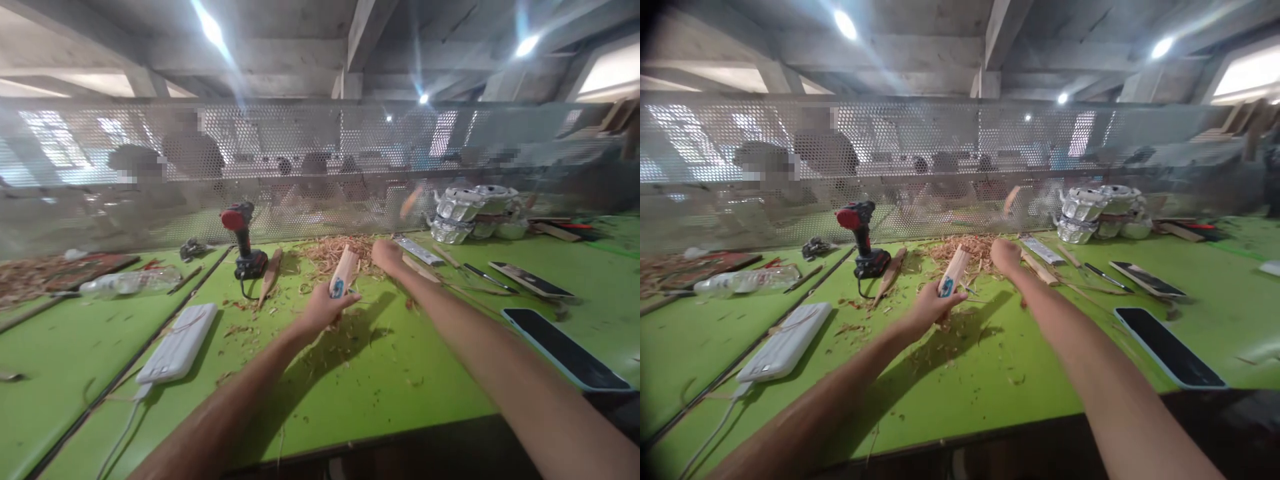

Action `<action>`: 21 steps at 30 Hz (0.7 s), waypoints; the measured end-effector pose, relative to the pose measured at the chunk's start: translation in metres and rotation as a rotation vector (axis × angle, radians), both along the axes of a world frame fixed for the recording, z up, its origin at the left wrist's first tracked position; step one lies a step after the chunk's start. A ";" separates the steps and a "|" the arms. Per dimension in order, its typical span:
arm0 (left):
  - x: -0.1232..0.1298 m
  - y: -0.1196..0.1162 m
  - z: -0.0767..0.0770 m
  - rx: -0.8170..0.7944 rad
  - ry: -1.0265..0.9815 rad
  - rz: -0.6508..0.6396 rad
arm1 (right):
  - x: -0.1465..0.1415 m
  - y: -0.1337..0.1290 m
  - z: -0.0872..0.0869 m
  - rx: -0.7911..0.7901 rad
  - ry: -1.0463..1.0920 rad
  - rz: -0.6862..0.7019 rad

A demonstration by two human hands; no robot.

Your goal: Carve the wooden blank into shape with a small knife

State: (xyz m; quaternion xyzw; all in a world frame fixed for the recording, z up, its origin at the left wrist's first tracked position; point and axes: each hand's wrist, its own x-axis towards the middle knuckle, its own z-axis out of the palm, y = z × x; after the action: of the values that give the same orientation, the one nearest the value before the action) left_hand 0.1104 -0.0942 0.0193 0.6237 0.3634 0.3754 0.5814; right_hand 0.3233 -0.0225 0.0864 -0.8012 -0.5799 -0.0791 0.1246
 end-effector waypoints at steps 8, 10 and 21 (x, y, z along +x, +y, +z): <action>-0.007 0.008 0.004 -0.219 -0.254 0.017 | -0.040 -0.046 -0.023 -0.053 -0.010 0.165; -0.008 0.008 0.006 -0.304 -0.353 -0.013 | -0.056 -0.058 -0.028 -0.125 -0.032 0.279; -0.010 -0.002 0.027 -0.395 -0.304 0.124 | -0.077 -0.072 -0.034 -0.152 -0.132 0.364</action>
State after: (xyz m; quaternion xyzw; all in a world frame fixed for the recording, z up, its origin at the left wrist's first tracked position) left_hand 0.1007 -0.0964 0.0459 0.4113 0.3756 0.4214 0.7157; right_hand 0.2462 -0.0945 0.0525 -0.6833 -0.7264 -0.0635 0.0376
